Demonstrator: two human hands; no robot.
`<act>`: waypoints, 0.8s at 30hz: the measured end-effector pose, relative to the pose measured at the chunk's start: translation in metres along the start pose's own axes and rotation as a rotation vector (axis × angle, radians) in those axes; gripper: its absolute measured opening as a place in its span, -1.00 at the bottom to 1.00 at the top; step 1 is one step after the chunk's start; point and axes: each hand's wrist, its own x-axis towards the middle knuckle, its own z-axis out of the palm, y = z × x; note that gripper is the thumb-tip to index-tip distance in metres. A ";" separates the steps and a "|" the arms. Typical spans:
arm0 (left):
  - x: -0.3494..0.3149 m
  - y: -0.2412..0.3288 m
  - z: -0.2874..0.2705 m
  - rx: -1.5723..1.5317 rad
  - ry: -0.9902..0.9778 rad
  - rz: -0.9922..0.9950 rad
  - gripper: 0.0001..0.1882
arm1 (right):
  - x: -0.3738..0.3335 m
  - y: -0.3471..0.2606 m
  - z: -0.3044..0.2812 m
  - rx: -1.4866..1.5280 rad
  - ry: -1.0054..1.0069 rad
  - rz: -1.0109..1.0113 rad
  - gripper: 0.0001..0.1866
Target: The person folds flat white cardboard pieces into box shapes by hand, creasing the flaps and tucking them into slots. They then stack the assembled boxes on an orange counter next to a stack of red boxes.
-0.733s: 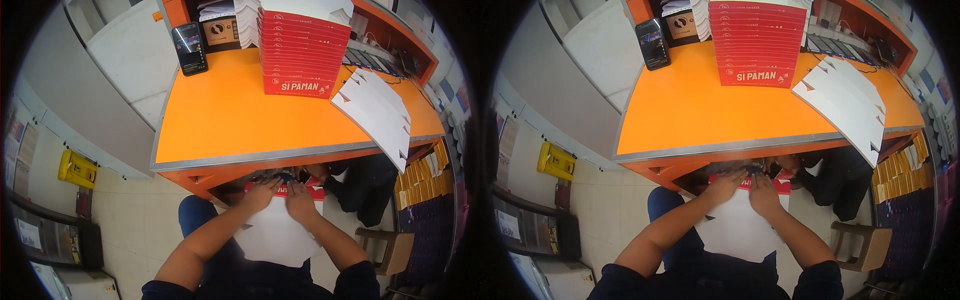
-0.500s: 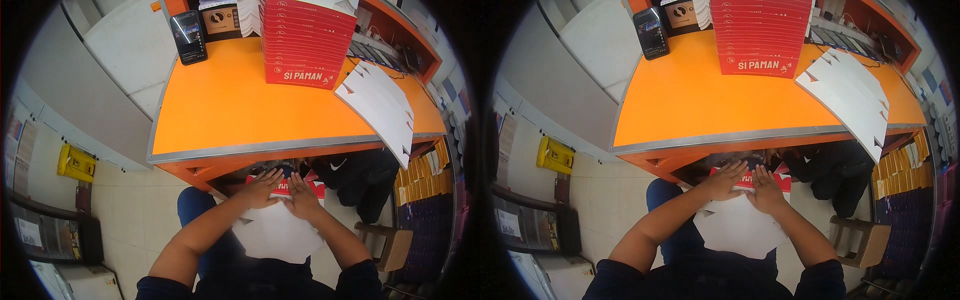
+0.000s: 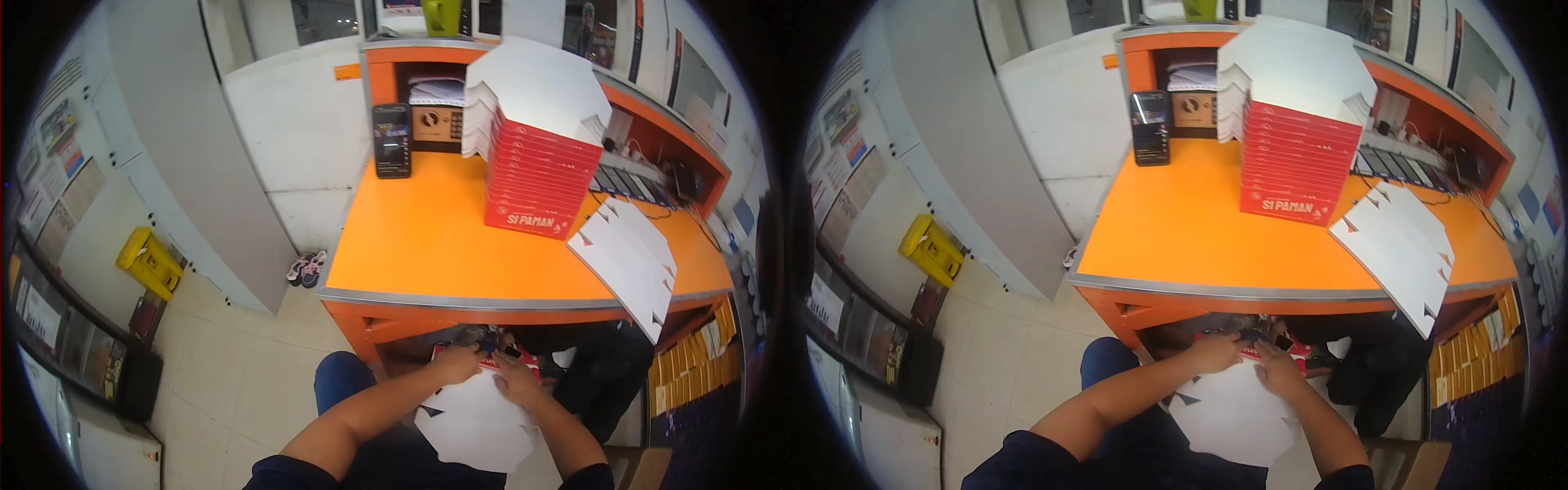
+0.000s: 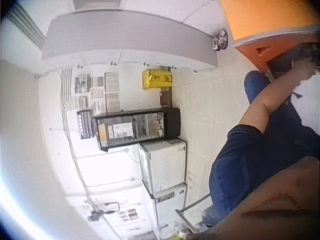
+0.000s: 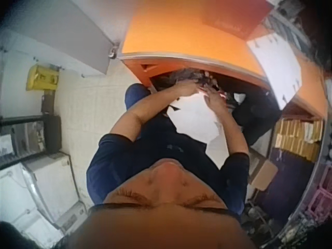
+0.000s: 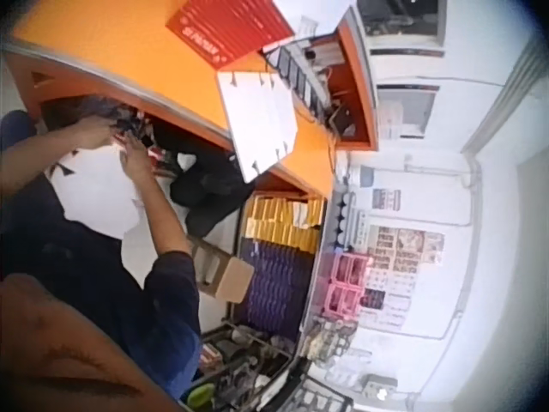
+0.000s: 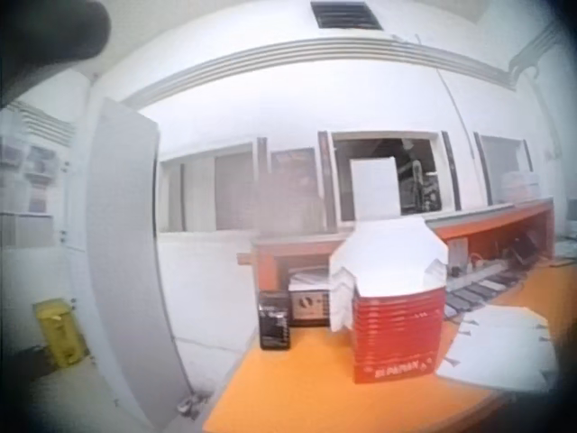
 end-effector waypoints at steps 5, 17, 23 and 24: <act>-0.004 0.013 -0.023 0.011 0.032 -0.128 -0.72 | 0.041 -0.019 -0.051 -0.117 -0.279 0.261 -0.51; -0.028 0.044 -0.037 0.055 0.138 -0.003 -0.69 | 0.039 -0.054 -0.068 -0.145 -0.273 0.188 -0.64; -0.117 0.044 -0.067 -0.167 0.560 0.183 -0.24 | -0.029 -0.094 -0.119 -0.129 0.144 0.224 -0.77; -0.133 0.037 -0.070 -0.245 0.589 0.174 -0.14 | -0.040 -0.102 -0.131 -0.107 0.221 0.219 -0.77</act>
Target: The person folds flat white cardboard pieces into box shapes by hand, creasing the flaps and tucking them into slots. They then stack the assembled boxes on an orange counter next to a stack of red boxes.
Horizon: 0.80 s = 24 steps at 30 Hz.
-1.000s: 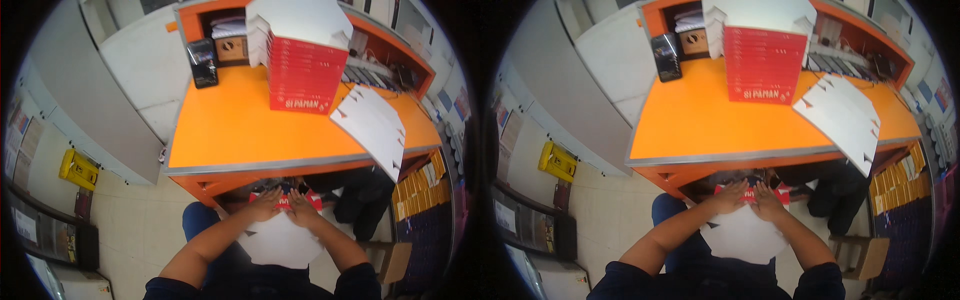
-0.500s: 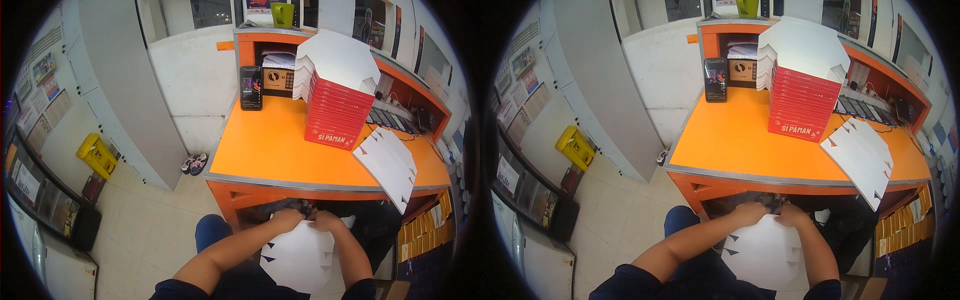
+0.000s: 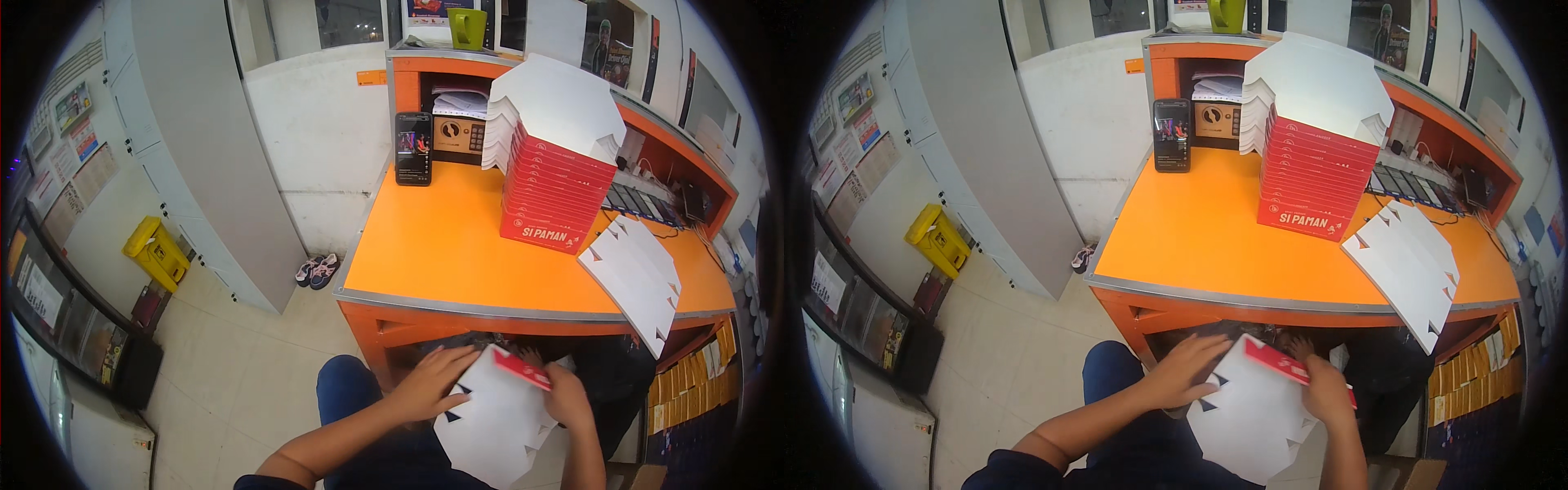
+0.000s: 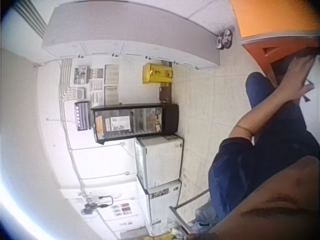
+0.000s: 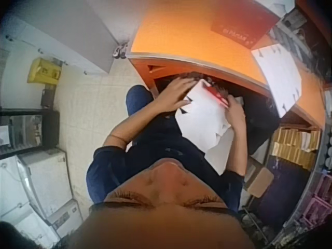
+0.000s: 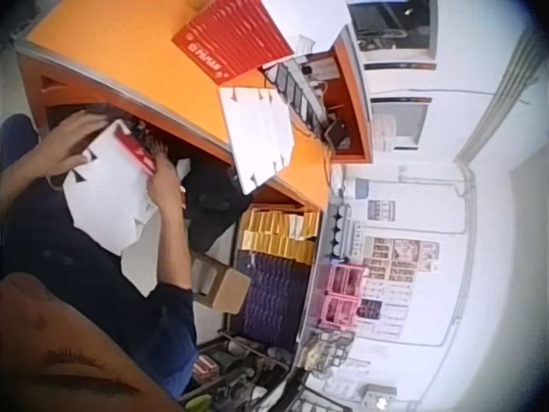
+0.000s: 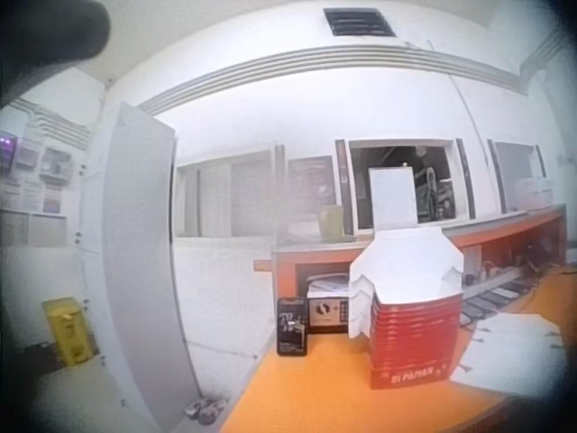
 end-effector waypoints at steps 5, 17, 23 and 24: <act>-0.112 -0.032 0.019 -0.847 -0.227 -0.391 0.12 | -0.021 -0.007 -0.056 0.177 0.318 0.091 -0.78; -0.104 -0.014 0.005 -1.028 0.151 -0.620 -0.38 | -0.019 -0.037 -0.025 1.043 0.346 0.417 -0.63; -0.131 -0.012 -0.057 -1.004 0.268 -0.765 -0.39 | -0.024 -0.049 0.021 1.286 0.025 0.311 -0.45; -0.136 -0.012 -0.063 -0.958 0.279 -0.751 -0.41 | -0.023 -0.053 0.020 1.296 -0.030 0.289 -0.44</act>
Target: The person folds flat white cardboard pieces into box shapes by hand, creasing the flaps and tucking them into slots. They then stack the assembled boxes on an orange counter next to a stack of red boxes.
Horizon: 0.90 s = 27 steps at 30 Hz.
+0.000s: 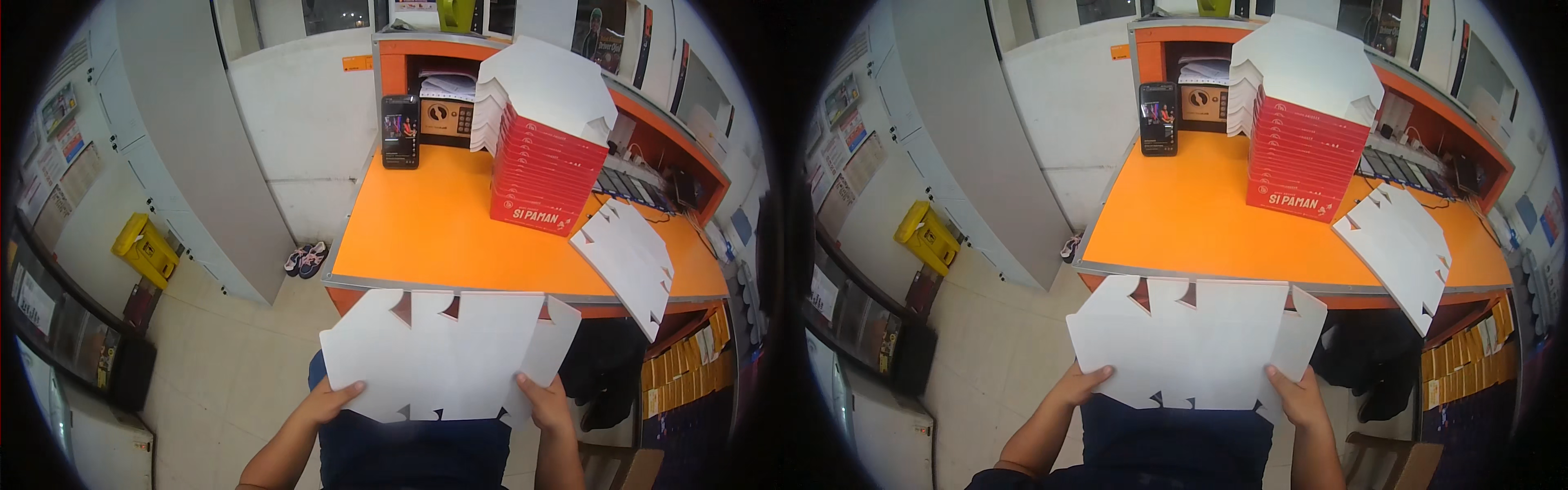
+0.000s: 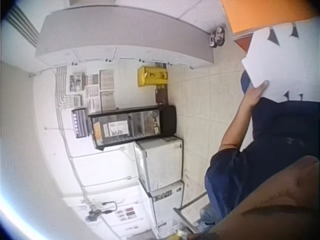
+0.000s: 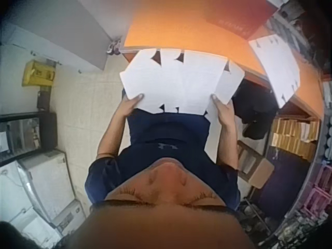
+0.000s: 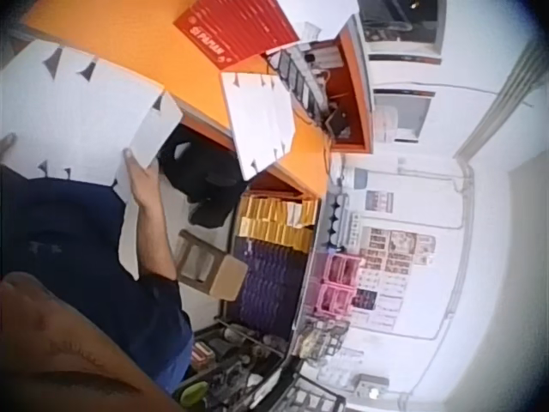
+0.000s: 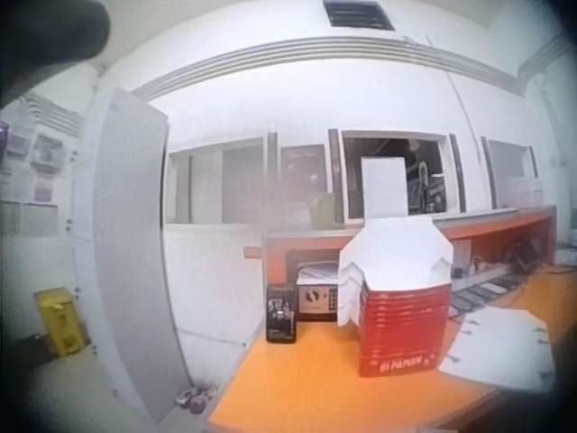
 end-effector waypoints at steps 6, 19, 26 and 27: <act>-0.004 0.002 -0.017 0.025 0.075 0.027 -0.41 | 0.000 -0.009 0.012 -0.037 -0.147 0.000 -0.54; -0.021 0.016 0.014 0.318 -0.056 0.114 -0.46 | -0.002 0.005 0.032 -0.231 -0.028 -0.127 -0.64; -0.029 0.019 0.037 0.514 -0.028 0.344 -0.54 | -0.002 0.009 0.048 -0.257 -0.044 -0.196 -0.54; -0.030 0.018 0.040 0.541 -0.022 0.370 -0.55 | -0.001 0.011 0.050 -0.242 -0.047 -0.216 -0.52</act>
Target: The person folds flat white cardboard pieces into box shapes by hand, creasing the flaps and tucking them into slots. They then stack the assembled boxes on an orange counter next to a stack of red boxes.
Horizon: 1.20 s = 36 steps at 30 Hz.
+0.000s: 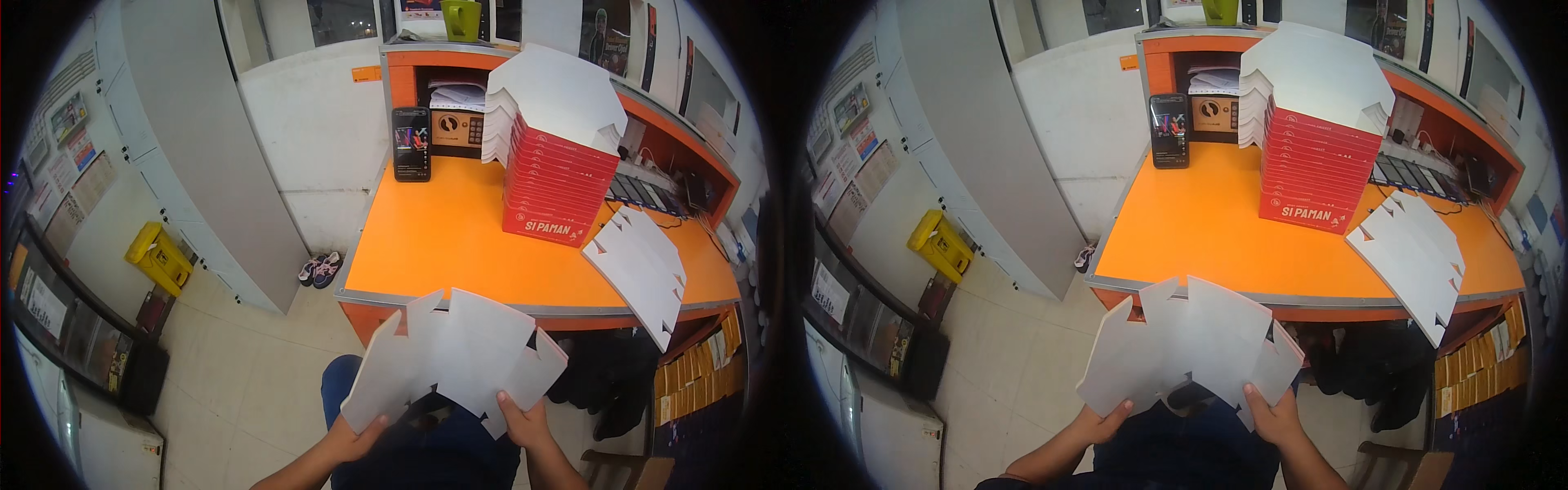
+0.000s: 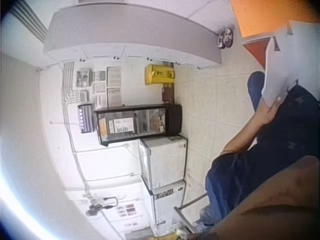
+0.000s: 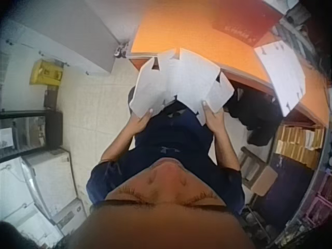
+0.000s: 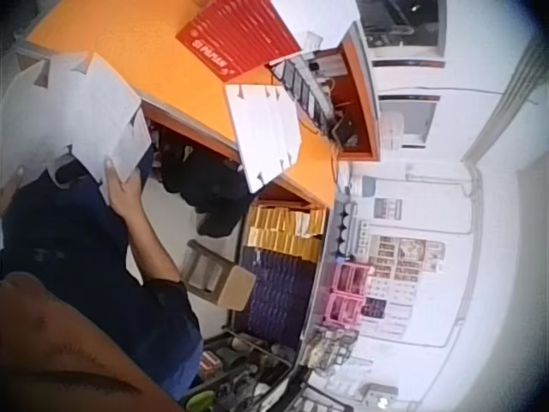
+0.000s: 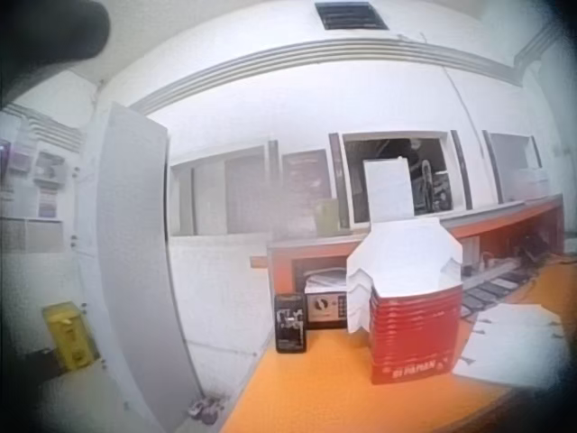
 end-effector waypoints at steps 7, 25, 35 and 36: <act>-0.010 -0.002 0.017 0.088 0.008 -0.001 -0.53 | 0.001 0.004 0.011 -0.047 -0.028 -0.052 -0.45; 0.007 0.009 0.051 0.202 -0.123 0.163 -0.11 | -0.009 0.004 0.050 -0.168 -0.260 -0.190 -0.52; 0.013 0.007 0.060 -0.134 -0.172 0.062 0.01 | -0.011 0.018 0.058 -0.033 -0.174 -0.237 -0.61; 0.013 0.007 0.058 -0.095 -0.163 0.099 0.01 | -0.011 0.015 0.062 -0.004 -0.186 -0.261 -0.59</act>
